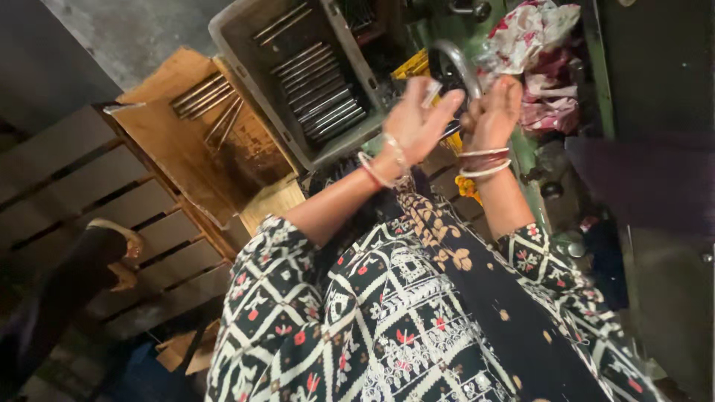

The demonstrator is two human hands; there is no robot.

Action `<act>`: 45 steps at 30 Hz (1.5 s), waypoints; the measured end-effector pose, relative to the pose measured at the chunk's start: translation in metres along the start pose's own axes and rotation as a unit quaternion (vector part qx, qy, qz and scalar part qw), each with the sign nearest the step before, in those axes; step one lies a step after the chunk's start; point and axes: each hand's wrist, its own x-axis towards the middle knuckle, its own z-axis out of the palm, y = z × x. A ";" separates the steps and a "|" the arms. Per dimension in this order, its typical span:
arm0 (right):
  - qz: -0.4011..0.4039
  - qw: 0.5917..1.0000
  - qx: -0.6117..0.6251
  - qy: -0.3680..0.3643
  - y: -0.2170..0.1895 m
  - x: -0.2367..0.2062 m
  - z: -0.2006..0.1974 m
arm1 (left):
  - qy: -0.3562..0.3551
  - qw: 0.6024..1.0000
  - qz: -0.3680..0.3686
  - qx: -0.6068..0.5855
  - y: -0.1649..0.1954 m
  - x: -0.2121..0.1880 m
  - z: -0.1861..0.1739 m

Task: The person operates a green metal forming machine, repeatedly picking metal rods from a tray, inserting them into the machine, and using hand levers to process them. The person then removes the processed rods and places them back into the tray. This cycle is repeated multiple times.

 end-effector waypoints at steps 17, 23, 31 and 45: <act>0.157 0.985 0.076 -0.013 -0.004 0.013 -0.103 | 0.089 0.948 0.188 0.241 -0.149 0.007 -0.181; 0.140 0.980 0.139 -0.019 -0.010 0.024 -0.117 | 0.448 0.869 -0.100 0.187 -0.197 -0.004 -0.291; 0.123 0.986 0.100 -0.045 -0.011 0.020 -0.114 | 0.358 0.835 -0.060 0.414 -0.268 -0.004 -0.316; 0.163 0.979 0.120 -0.032 -0.004 0.003 -0.092 | 0.178 0.963 -0.011 -0.202 -0.136 0.035 -0.337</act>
